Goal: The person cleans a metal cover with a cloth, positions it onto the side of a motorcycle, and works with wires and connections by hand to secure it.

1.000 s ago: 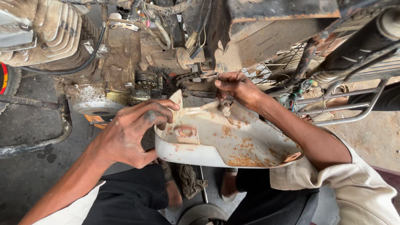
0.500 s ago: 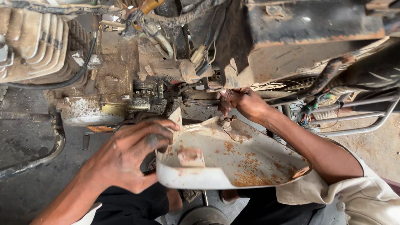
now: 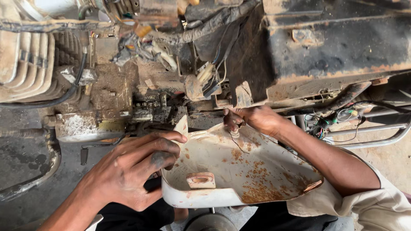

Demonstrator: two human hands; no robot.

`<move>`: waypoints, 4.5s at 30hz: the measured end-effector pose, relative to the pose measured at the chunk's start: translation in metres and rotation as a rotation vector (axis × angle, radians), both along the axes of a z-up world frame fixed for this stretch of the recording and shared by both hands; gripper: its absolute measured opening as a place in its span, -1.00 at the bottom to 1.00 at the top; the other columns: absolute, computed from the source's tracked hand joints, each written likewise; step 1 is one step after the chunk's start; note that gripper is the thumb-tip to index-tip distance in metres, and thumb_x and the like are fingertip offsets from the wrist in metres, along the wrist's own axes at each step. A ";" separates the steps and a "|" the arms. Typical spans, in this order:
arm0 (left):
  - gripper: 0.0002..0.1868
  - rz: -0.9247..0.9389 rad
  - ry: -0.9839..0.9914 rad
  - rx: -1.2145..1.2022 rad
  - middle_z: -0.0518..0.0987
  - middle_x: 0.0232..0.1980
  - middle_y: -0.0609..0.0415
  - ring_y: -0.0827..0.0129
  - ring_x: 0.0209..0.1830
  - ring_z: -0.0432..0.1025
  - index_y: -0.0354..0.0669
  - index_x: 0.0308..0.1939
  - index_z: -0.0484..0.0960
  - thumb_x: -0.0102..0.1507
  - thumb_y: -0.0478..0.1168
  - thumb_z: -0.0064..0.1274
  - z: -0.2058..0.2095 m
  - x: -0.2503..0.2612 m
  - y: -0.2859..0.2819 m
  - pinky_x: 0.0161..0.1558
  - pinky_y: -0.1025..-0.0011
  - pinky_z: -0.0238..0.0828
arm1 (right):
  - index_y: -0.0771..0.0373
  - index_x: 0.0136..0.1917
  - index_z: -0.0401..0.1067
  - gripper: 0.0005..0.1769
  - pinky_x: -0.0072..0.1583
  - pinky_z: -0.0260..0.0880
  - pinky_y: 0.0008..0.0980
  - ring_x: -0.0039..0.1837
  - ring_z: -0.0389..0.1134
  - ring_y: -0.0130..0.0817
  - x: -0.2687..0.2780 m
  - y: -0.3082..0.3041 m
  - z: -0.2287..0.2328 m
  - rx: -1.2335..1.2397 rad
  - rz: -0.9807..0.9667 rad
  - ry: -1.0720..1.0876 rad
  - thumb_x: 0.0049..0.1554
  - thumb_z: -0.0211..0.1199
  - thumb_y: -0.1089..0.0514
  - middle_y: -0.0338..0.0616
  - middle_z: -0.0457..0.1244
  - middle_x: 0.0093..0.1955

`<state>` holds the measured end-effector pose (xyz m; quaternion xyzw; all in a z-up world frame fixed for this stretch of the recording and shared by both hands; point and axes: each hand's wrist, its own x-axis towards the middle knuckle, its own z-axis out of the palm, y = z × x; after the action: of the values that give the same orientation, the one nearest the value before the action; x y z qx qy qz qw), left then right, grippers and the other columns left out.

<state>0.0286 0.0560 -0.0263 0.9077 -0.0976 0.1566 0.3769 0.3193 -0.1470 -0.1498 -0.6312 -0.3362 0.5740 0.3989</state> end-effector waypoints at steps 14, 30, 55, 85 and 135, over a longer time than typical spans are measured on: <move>-0.49 -0.025 0.009 -0.057 0.60 0.03 -0.03 0.05 0.19 0.57 -0.21 -0.13 0.54 -0.12 -0.22 0.37 0.003 0.012 0.006 -0.05 0.22 0.61 | 0.15 -0.41 0.21 -0.51 0.17 0.32 -0.08 -0.28 0.23 -0.21 0.000 0.005 -0.023 0.174 -0.207 0.516 0.35 0.04 0.00 -0.22 0.04 -0.44; -0.39 0.016 -0.090 -0.061 0.59 0.01 -0.02 0.07 0.15 0.58 -0.20 -0.07 0.49 -0.14 -0.16 0.41 0.004 -0.018 -0.013 0.13 0.14 0.63 | 0.36 -0.32 0.34 -0.66 -0.22 0.35 -0.15 -0.36 0.28 -0.11 -0.011 -0.008 0.016 0.239 -0.451 0.421 0.31 0.03 0.27 -0.04 0.20 -0.44; -0.33 0.051 -0.107 -0.152 0.57 -0.05 0.05 0.09 0.35 0.50 -0.17 -0.09 0.44 -0.10 -0.04 0.52 0.031 -0.042 -0.023 0.21 0.21 0.48 | 0.34 -0.23 0.49 -0.69 -0.17 0.35 -0.33 -0.55 0.12 -0.40 -0.041 -0.024 0.066 0.540 -0.368 0.377 0.30 0.25 0.13 -0.24 0.07 -0.60; -0.17 0.157 -0.082 -0.414 0.60 -0.02 0.09 0.43 0.04 0.55 -0.21 0.08 0.47 -0.15 -0.02 0.55 0.011 -0.051 -0.008 0.17 0.41 0.53 | 0.33 0.03 0.55 -0.82 0.22 0.47 -0.25 0.00 0.48 -0.26 -0.016 -0.037 0.071 0.304 -0.181 0.062 0.19 0.24 0.22 0.03 0.43 -0.10; -0.26 0.140 -0.142 -0.392 0.55 0.35 0.00 0.34 0.34 0.44 -0.16 0.02 0.44 -0.21 -0.35 0.43 0.038 -0.044 -0.014 0.35 0.32 0.42 | 0.50 -0.24 0.47 -0.87 0.07 0.54 -0.04 -0.09 0.48 -0.06 0.009 -0.014 0.017 0.533 -0.445 0.421 0.17 0.30 0.46 0.09 0.39 -0.19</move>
<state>-0.0150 0.0423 0.0112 0.8083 -0.0284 0.2617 0.5266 0.3282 -0.1609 -0.1330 -0.4320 -0.2393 0.4830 0.7231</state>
